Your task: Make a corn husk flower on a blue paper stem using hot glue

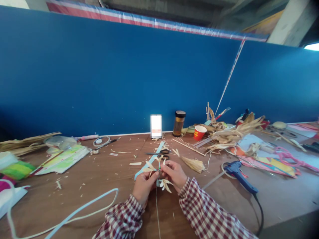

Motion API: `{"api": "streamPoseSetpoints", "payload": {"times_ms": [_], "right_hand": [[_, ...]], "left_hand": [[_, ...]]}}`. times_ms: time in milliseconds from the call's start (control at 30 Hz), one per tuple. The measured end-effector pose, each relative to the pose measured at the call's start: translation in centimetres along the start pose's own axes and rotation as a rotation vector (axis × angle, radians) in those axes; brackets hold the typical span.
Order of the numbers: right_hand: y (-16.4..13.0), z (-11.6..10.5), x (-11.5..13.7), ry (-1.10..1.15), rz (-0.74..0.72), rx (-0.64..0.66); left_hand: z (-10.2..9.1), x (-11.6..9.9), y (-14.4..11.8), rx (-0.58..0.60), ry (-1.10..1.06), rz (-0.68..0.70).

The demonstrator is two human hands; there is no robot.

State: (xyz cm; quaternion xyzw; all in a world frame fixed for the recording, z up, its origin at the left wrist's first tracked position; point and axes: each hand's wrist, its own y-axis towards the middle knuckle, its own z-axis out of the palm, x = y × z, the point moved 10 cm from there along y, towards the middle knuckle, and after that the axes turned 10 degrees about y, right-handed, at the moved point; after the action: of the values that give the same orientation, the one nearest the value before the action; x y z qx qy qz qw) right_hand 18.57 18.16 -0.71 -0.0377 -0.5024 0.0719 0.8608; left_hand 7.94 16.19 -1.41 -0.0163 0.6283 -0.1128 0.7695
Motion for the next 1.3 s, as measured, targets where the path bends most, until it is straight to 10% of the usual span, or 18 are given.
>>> {"api": "streamPoseSetpoints", "payload": {"times_ms": [600,767,900,1300], "right_hand": [[-0.1,0.8,-1.1,0.089,0.097,0.077],[-1.8,-0.4,5.6,-0.332,-0.455,-0.114],[-5.3,2.9,9.5,-0.890,-0.938,-0.056],[-5.2,4.6,8.4,-1.222,-1.017,0.040]], "left_hand": [[0.1,-0.1,0.1,0.000,-0.218,-0.044],[-0.5,0.3,0.2,-0.045,-0.215,-0.039],[-0.8,0.4,0.4,-0.061,-0.135,-0.030],[-0.9,0.5,0.6,-0.039,0.011,0.027]]}}
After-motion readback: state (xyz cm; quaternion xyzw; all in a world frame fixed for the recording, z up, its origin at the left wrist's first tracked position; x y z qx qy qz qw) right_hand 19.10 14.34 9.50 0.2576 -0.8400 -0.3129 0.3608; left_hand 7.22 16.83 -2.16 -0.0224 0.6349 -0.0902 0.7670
